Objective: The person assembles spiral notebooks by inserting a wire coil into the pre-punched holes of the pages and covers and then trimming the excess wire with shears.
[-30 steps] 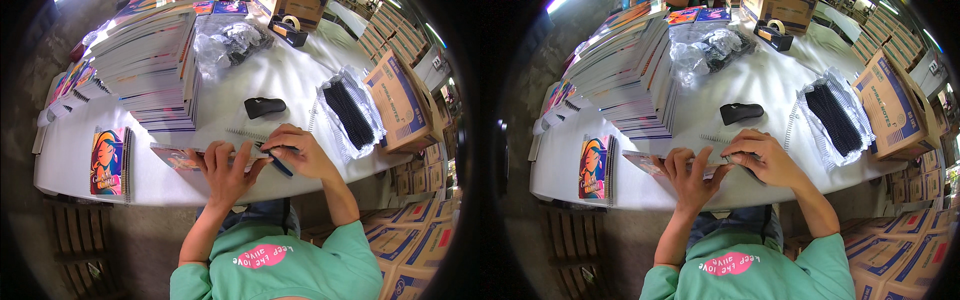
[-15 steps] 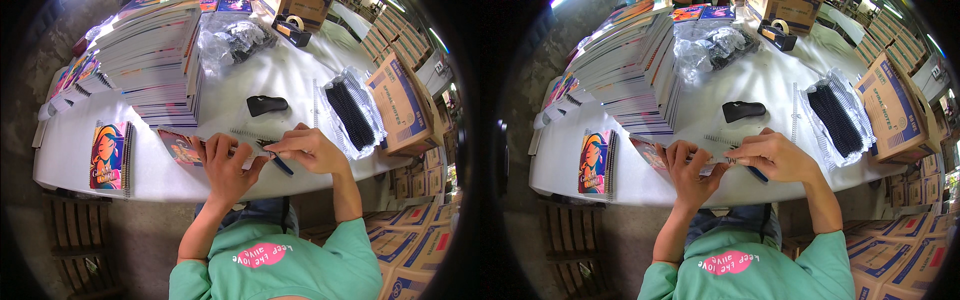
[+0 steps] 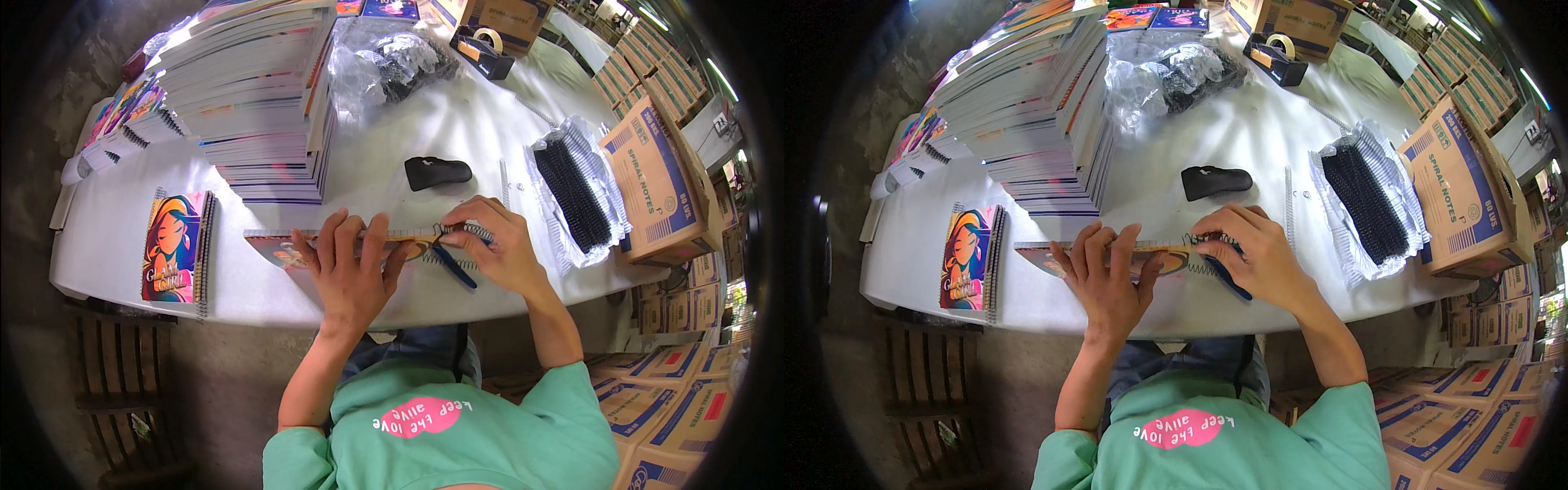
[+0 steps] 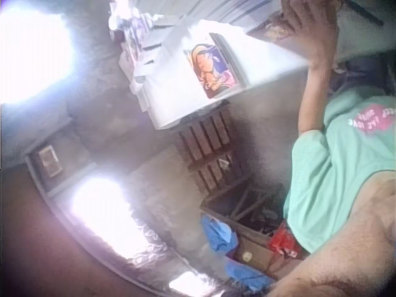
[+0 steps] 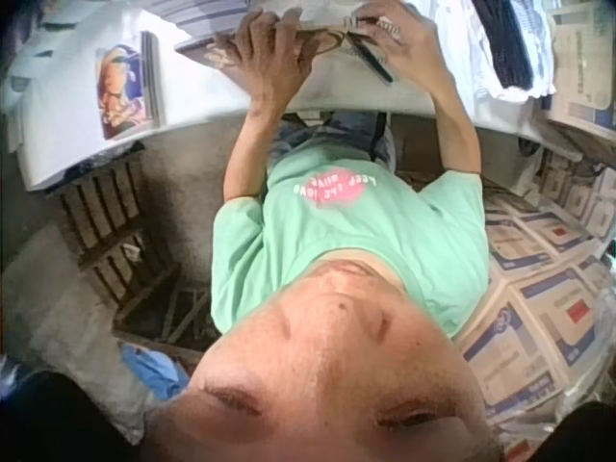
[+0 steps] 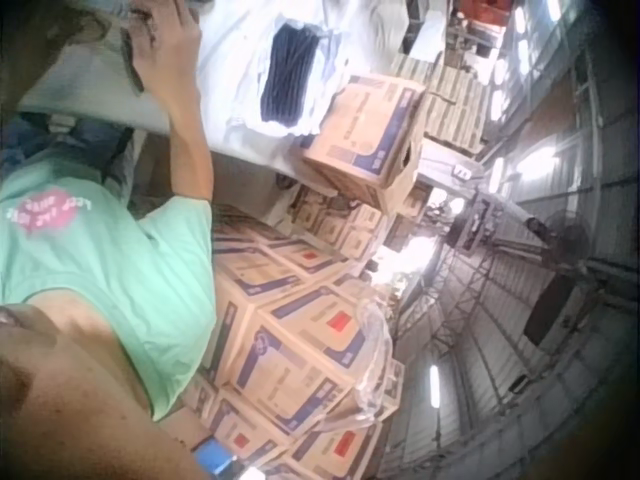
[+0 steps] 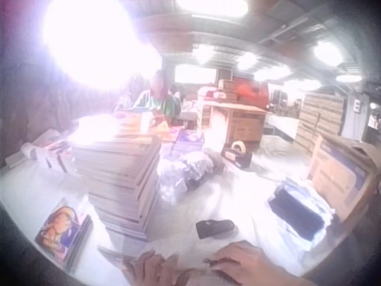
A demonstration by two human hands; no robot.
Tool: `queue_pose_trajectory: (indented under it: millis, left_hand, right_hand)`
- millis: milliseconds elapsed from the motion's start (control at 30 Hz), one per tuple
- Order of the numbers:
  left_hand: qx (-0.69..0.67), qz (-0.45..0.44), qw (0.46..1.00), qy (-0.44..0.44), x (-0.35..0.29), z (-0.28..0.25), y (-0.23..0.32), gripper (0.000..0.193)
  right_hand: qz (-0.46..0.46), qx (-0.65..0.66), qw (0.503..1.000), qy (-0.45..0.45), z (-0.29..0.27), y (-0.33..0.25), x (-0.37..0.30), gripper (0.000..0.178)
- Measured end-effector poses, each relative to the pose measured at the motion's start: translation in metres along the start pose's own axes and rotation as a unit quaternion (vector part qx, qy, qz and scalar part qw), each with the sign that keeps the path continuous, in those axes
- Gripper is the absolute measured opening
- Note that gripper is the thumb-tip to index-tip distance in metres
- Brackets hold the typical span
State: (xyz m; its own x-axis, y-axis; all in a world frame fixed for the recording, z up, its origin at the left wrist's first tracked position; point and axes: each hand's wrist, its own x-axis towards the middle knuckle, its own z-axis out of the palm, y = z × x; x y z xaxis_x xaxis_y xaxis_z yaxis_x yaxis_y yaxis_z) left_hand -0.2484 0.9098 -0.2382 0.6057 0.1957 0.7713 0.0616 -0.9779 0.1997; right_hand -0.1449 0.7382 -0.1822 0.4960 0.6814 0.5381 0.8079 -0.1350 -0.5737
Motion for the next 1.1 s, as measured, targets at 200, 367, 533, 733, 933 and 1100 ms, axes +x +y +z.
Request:
queue_pose_trajectory:
  millis: [200, 367, 533, 733, 933, 1100]
  left_hand:
    - [-0.039, -0.036, 0.998, 0.025, 0.005, 0.001, 0.006, 0.036]
    - [-0.052, -0.052, 0.997, 0.012, 0.012, 0.002, 0.008, 0.036]
    - [-0.068, -0.057, 0.996, 0.005, 0.016, 0.004, 0.001, 0.038]
    - [-0.116, -0.044, 0.992, -0.017, 0.017, -0.003, -0.006, 0.039]
    - [-0.154, -0.043, 0.987, -0.019, 0.016, -0.011, -0.007, 0.044]
    - [-0.142, -0.033, 0.989, -0.002, 0.015, -0.009, -0.007, 0.046]
  right_hand:
    - [0.120, 0.118, 0.976, -0.136, -0.006, -0.003, 0.011, 0.020]
    - [0.021, -0.016, 0.996, -0.089, 0.001, 0.001, 0.011, 0.017]
    - [0.006, -0.074, 0.976, -0.205, -0.005, 0.021, 0.027, 0.021]
    - [0.016, -0.211, 0.966, -0.148, 0.008, 0.122, 0.034, 0.028]
    - [0.145, 0.014, 0.983, -0.111, 0.008, 0.134, 0.044, 0.028]
    - [-0.144, 0.538, 0.807, -0.196, 0.009, 0.057, 0.054, 0.019]
